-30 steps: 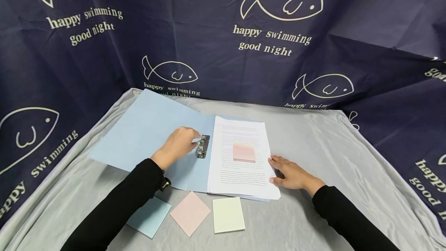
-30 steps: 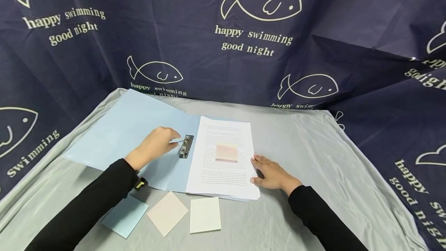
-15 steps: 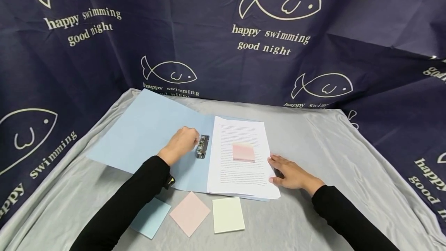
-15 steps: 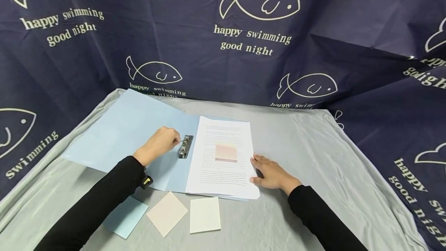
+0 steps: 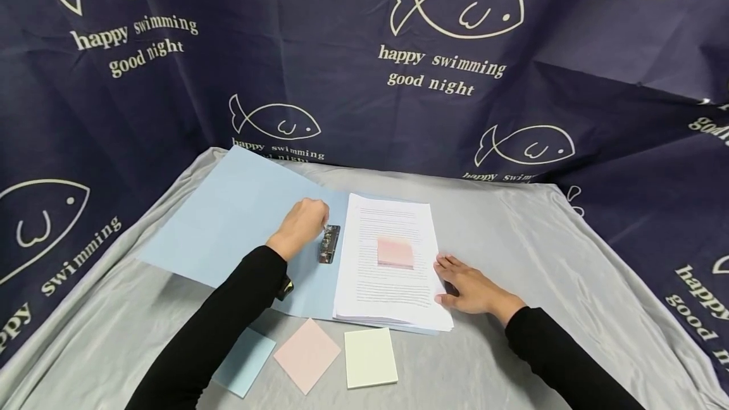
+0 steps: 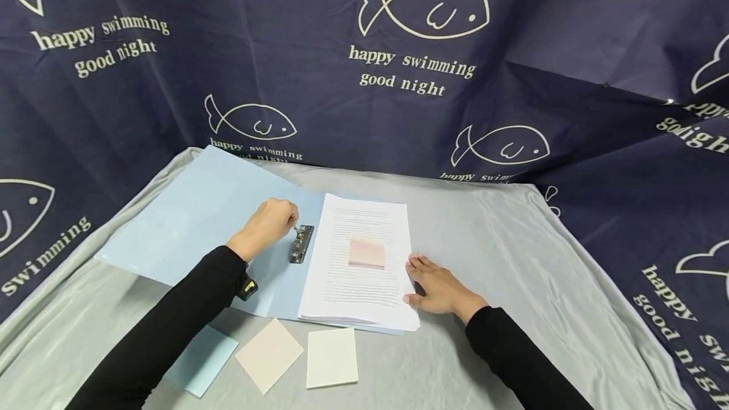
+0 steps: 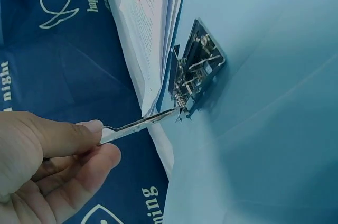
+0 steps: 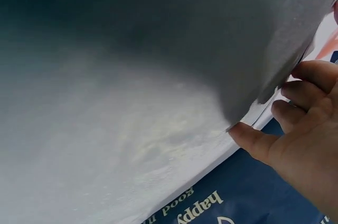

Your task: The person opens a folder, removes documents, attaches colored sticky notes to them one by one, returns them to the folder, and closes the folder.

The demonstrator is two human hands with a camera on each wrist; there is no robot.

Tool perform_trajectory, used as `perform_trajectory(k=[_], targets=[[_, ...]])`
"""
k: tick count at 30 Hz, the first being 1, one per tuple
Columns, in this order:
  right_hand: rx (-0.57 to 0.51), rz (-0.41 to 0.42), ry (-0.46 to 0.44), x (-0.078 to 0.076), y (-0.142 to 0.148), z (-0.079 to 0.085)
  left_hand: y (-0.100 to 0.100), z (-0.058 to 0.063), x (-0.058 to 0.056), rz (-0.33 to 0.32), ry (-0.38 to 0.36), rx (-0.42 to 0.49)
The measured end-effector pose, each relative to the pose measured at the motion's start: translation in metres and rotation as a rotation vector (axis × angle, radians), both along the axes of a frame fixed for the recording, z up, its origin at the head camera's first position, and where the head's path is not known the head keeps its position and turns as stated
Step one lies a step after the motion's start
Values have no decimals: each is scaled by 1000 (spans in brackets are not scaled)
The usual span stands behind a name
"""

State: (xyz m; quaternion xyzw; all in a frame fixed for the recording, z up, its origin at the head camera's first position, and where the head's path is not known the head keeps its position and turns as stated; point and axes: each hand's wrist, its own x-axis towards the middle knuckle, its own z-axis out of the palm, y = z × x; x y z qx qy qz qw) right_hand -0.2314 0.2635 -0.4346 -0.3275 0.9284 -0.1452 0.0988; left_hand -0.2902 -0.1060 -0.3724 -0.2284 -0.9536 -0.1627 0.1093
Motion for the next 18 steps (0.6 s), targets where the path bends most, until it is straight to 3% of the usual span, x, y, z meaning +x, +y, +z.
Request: perform_trajectory(k=[9, 18], targets=[[12, 23, -9, -4, -15, 2, 3, -1, -18, 52, 12, -17], [35, 10, -30, -7, -29, 3, 7, 1, -24, 63, 2, -18]])
